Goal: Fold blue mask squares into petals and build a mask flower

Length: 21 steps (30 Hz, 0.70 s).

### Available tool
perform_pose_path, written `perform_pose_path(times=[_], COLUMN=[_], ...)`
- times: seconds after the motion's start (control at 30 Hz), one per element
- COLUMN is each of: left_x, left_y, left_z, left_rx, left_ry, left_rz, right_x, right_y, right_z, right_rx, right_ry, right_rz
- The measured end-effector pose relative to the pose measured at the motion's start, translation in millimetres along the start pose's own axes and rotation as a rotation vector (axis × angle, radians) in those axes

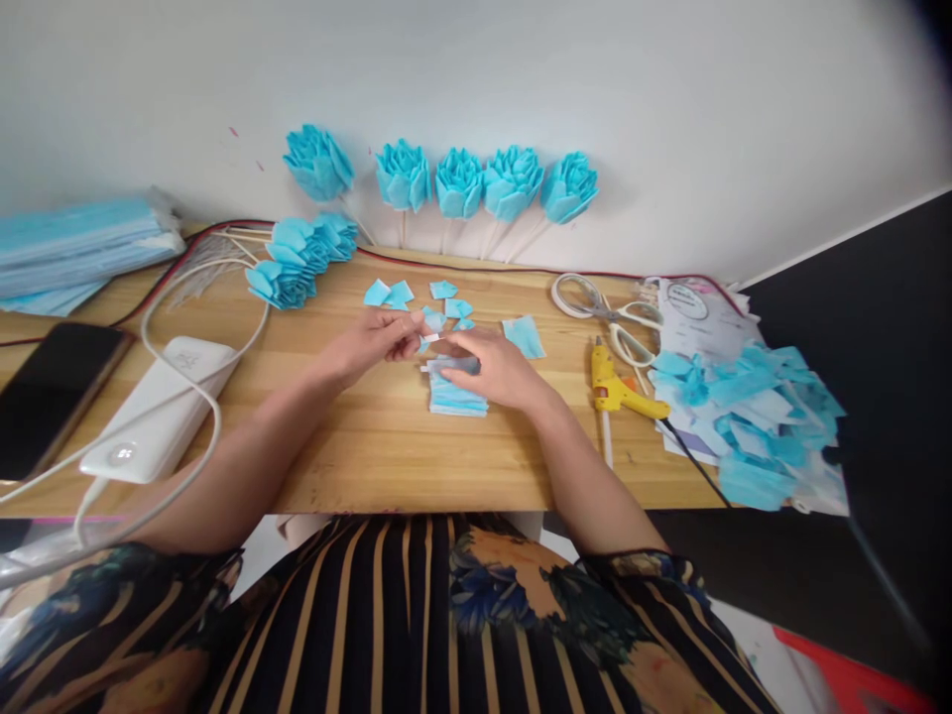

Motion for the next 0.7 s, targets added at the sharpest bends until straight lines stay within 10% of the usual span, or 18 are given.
perform_pose_path(times=[0.7], left_x=[0.3], left_y=[3], left_z=[-3], left_rx=[-0.004], left_ry=[-0.077], left_rz=[0.138], right_x=[4], right_y=[-3], right_z=[-1], right_rx=[-0.165], right_ry=[0.142], right_rz=[-0.432])
Point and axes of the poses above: each hand's wrist, its own y-axis away from the middle knuckle, its own x-axis out of the palm, z = x × y, the point moved 1 cm from there along -y, towards the middle knuckle, and after that the axes turned 11 degrees about y, right-handed, at the moved point
